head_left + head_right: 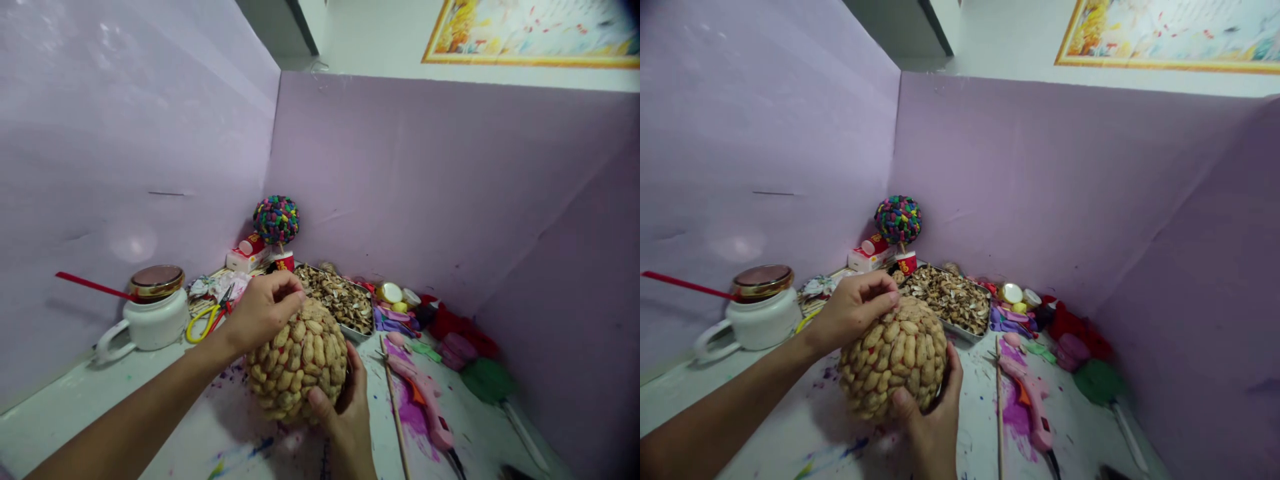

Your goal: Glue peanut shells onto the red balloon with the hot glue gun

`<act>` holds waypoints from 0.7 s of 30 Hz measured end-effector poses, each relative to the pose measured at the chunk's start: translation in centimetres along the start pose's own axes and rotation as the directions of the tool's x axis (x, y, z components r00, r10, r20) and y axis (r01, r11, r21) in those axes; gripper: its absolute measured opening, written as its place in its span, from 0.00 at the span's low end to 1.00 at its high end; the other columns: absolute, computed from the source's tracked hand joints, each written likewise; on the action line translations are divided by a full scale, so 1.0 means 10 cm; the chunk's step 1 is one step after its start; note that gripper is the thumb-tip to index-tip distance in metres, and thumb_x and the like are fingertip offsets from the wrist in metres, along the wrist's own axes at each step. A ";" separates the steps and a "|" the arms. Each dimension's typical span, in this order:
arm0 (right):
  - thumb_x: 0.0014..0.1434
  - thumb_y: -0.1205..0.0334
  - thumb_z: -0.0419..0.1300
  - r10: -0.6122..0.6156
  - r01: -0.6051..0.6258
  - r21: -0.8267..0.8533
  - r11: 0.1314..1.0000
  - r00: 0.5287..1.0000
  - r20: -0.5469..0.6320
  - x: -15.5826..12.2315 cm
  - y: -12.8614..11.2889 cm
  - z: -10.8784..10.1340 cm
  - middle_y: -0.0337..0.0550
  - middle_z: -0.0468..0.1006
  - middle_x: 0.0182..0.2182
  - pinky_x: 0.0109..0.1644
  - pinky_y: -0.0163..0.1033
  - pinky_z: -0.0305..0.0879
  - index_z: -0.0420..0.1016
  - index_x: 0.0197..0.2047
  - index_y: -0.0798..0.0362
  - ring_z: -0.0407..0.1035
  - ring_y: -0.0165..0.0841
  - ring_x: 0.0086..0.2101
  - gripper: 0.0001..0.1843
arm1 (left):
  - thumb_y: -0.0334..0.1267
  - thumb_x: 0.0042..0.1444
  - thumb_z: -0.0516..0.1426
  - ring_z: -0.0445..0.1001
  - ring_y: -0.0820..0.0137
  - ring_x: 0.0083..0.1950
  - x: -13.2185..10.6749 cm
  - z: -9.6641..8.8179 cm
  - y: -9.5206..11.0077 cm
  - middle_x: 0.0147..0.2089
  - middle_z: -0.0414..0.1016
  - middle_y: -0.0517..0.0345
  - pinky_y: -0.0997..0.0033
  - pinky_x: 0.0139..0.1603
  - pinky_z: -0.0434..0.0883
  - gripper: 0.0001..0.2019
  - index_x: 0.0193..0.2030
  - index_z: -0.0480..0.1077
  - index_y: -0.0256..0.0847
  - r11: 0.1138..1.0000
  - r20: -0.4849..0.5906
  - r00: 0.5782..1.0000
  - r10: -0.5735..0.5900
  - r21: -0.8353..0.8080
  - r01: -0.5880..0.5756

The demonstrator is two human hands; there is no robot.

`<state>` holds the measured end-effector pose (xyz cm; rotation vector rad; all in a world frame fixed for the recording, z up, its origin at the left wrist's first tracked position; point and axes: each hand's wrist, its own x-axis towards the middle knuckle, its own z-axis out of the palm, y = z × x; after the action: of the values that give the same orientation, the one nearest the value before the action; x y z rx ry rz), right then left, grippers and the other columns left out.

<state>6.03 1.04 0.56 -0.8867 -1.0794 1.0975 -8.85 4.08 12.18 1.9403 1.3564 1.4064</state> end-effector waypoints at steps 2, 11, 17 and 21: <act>0.36 0.50 0.66 0.005 -0.005 0.003 1.000 1.000 -0.008 0.01 0.01 -0.01 0.53 0.59 0.57 0.56 0.56 0.51 0.52 0.57 0.50 0.55 0.51 0.55 0.47 | 0.32 0.50 0.52 0.64 0.76 0.26 -0.09 -0.06 0.04 0.22 0.67 0.64 0.78 0.27 0.60 0.06 0.24 0.66 0.38 0.984 -0.072 0.993 0.097 0.158 -0.084; 0.37 0.48 0.65 0.040 -0.042 -0.047 0.998 0.998 -0.057 0.03 0.06 -0.04 0.52 0.58 0.57 0.57 0.55 0.48 0.52 0.57 0.50 0.52 0.51 0.56 0.45 | 0.26 0.48 0.54 0.67 0.73 0.26 -0.79 -0.18 -0.04 0.23 0.70 0.61 0.73 0.28 0.62 0.05 0.27 0.68 0.39 0.762 -0.137 0.864 0.484 0.551 -0.340; 0.36 0.48 0.65 0.026 -0.030 -0.058 0.998 0.997 -0.066 -0.02 -0.02 0.02 0.53 0.57 0.57 0.56 0.55 0.50 0.51 0.56 0.50 0.52 0.52 0.56 0.46 | 0.24 0.48 0.54 0.66 0.72 0.24 -0.86 -0.02 -0.02 0.21 0.69 0.59 0.71 0.26 0.62 0.06 0.27 0.68 0.38 0.709 -0.111 0.843 0.526 0.606 -0.362; 0.36 0.48 0.65 0.047 -0.050 -0.037 0.998 0.996 -0.075 -0.07 -0.05 0.06 0.54 0.58 0.56 0.53 0.53 0.56 0.50 0.57 0.51 0.55 0.52 0.54 0.48 | 0.24 0.48 0.54 0.65 0.72 0.23 -0.89 0.02 -0.02 0.21 0.68 0.59 0.70 0.25 0.61 0.06 0.26 0.68 0.37 0.676 -0.102 0.843 0.529 0.650 -0.346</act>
<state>5.47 0.30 1.04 -0.9813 -1.0256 1.0789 -9.09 -3.41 7.44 2.7328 1.7097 1.6516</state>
